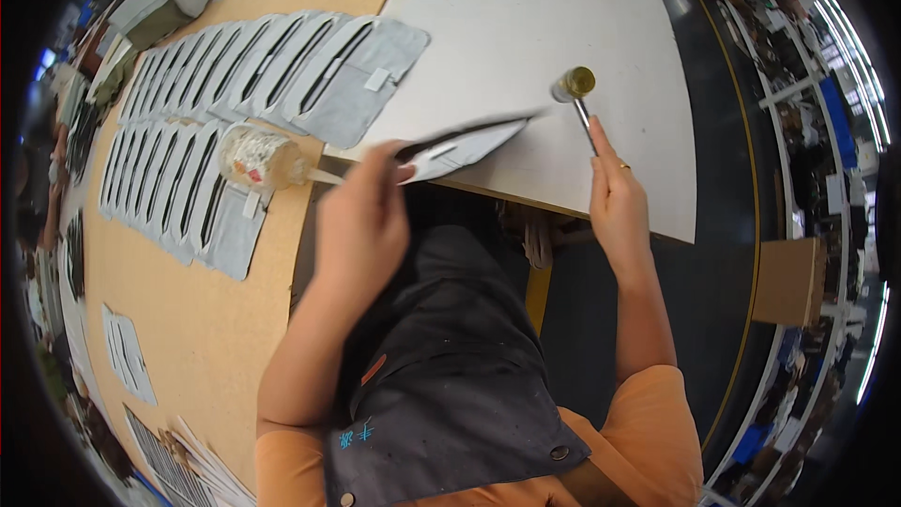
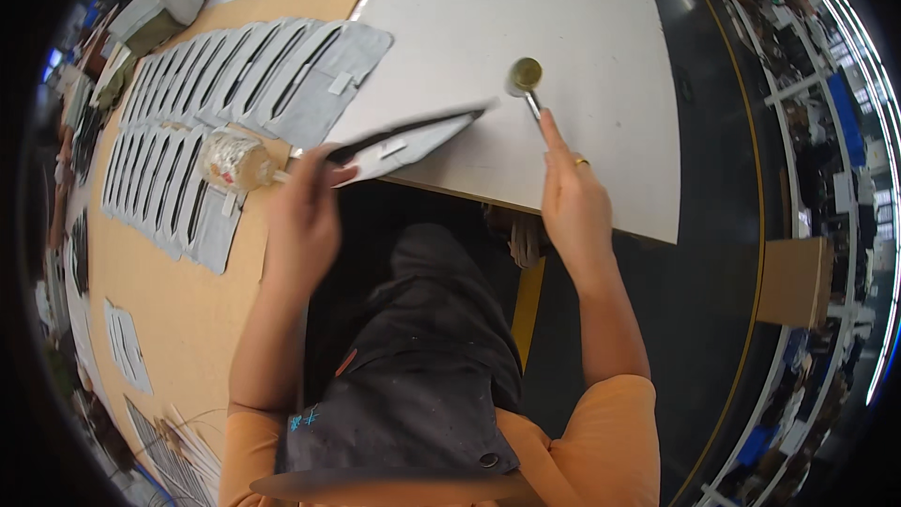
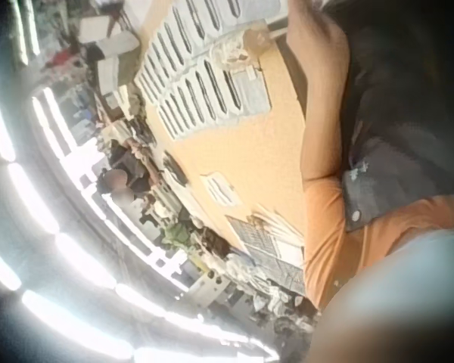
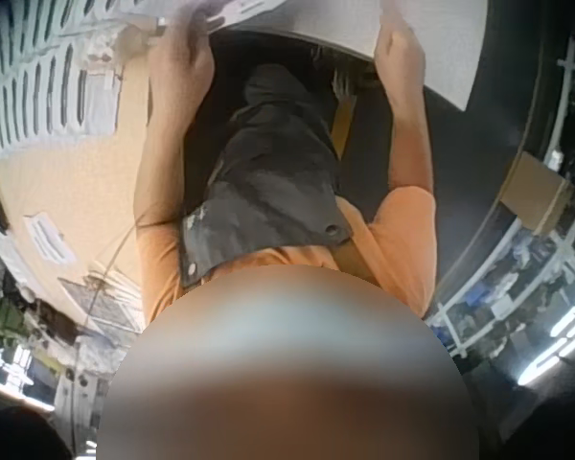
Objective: Applying glue and assembling components for several grey fabric pouches.
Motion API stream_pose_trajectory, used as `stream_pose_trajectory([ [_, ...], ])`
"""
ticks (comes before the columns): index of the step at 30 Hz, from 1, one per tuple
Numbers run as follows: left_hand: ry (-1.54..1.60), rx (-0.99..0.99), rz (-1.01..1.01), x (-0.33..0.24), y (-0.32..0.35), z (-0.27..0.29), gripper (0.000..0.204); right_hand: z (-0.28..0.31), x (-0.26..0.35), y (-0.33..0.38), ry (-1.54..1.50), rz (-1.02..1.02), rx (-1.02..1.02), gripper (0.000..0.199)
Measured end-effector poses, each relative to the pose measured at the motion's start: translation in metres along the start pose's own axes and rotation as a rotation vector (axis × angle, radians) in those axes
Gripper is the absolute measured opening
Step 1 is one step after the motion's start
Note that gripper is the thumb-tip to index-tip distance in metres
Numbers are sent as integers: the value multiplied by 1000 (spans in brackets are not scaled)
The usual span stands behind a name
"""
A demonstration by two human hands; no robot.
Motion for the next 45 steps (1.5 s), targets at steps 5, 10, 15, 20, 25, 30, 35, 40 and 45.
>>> stream_pose_trajectory([
  [5, 11, -527, -172, 11, 23, 210, 29, -25, -6, 0, 311, 165, 102, 46],
  [10, -518, -78, -218, -1, 87, 234, 26, -42, 101, -15, 46, 538, -20, 32],
  [15, -766, 223, 227, 63, 177, 231, 30, -116, 219, -12, -650, 458, 213, 23],
  [20, -451, 54, 194, 62, 160, 186, 26, -168, 286, -23, -323, 663, 294, 50],
  [25, -499, -73, 105, 87, 143, 150, 19, -195, 286, -27, -267, 419, 838, 56],
  [30, -423, -146, 104, 95, 144, 149, 17, -171, 247, -34, -806, 54, 734, 69],
  [35, -326, -183, 151, 103, 145, 148, 15, -132, 225, 2, -1422, -105, 727, 93],
  [40, -275, -198, 187, 104, 144, 148, 13, -113, 218, 36, -1484, -108, 769, 107],
  [45, -244, -219, 184, 105, 145, 149, 12, -110, 219, 57, -1364, 122, 717, 96],
])
Point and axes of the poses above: each hand's wrist, its own y-axis away from the middle knuckle, its own z-axis out of the back of the hand, x = y × z, the point moved 8 cm from there along -y, towards the middle knuckle, and after that the axes turned 13 degrees about -x, right-handed, at the moved point
